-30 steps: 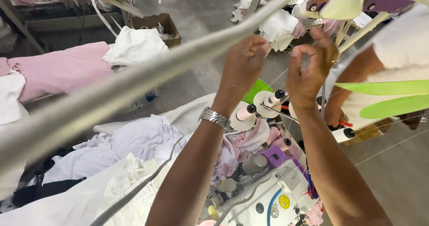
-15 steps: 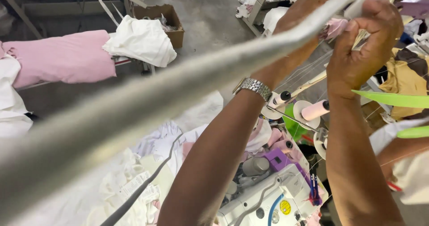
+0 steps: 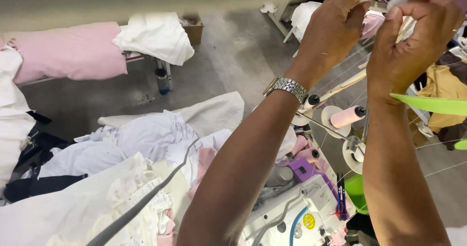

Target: Threading an industrial overlock sewing machine through various guides and needles, followed by testing the stitch on a piece of fabric.

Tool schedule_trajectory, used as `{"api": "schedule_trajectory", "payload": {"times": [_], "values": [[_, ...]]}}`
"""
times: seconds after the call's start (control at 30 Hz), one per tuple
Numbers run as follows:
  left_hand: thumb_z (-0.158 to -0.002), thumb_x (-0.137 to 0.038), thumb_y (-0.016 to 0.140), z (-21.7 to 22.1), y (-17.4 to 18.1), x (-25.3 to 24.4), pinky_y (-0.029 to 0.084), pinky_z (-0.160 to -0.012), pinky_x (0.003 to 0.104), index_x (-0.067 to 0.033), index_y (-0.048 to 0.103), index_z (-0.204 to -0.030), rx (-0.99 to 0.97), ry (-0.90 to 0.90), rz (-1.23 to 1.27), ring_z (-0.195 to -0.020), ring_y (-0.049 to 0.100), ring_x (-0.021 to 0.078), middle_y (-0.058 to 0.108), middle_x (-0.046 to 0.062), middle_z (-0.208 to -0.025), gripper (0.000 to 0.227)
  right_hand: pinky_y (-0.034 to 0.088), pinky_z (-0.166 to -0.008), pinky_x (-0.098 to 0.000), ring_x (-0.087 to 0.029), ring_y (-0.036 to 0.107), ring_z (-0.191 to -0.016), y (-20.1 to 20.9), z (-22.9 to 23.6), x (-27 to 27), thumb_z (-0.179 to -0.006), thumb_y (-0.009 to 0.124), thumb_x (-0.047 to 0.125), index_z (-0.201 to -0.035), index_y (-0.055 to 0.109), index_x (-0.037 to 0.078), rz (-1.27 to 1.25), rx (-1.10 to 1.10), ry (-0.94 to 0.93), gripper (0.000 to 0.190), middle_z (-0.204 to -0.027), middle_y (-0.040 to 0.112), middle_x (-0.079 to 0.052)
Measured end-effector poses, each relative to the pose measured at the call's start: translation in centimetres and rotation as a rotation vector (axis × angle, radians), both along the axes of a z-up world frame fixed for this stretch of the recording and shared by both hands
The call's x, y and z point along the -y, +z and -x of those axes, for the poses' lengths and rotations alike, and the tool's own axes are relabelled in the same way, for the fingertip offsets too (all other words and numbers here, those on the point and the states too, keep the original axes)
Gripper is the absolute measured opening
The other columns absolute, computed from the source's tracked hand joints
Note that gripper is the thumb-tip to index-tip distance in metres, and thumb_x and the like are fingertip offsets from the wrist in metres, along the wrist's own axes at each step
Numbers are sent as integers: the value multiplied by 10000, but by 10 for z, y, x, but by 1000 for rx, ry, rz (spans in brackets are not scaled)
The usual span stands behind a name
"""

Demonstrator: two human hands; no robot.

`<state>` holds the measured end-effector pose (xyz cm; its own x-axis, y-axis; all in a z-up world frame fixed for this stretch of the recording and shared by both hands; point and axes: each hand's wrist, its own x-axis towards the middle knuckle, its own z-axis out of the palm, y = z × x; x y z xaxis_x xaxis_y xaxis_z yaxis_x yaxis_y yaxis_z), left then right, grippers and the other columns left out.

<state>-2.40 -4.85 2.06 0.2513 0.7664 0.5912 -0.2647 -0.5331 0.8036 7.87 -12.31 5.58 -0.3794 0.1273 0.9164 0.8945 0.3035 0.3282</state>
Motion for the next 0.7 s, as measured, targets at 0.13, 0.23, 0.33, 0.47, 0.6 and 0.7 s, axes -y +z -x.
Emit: {"api": "schedule_trajectory", "payload": {"times": [0.13,0.23,0.33,0.47,0.6,0.7], "values": [[-1094,-152,537,-8,-7,-3,370,-625,279,-350,568,-1399,11,98,-110,-542,419,100,804,-1,-1201,365,449,-869,-487,-366,572,-1039,4,2,0,-1018,683,-137,-981,592,-95,5,23,15,107,-1108,596,-238],[-1116,-158,537,-17,-11,-8,364,-625,285,-371,538,-1439,-15,111,-101,-558,448,100,788,0,-1079,387,423,-859,-485,-372,552,-986,7,6,3,-1083,625,-105,-971,564,-100,30,44,10,127,-1054,560,-226],[-1141,-173,509,-16,-13,-6,375,-619,260,-389,492,-1492,-34,104,-93,-532,405,76,795,-6,-1127,413,431,-870,-503,-388,550,-995,6,5,4,-1052,656,-159,-984,577,-117,48,45,-1,112,-1059,566,-250],[-1133,-190,529,-14,-11,-7,353,-614,262,-367,541,-1446,-8,108,-100,-526,396,77,798,-3,-1079,360,439,-866,-489,-362,559,-1000,7,8,2,-1110,652,-57,-961,597,-107,17,30,-16,166,-1054,576,-228],[-1102,-152,521,-11,-9,-8,394,-636,277,-395,550,-1421,-34,121,-98,-593,497,106,795,-17,-1102,402,426,-920,-496,-364,551,-1061,8,12,4,-1098,682,-104,-973,638,-116,55,22,-1,134,-1122,550,-213],[-1096,-131,539,-8,-6,-8,414,-627,268,-393,578,-1395,-29,116,-97,-591,548,93,794,-31,-1043,400,398,-917,-492,-344,509,-1076,8,15,5,-1151,659,-24,-976,641,-99,58,22,-19,191,-1141,529,-195]]}}
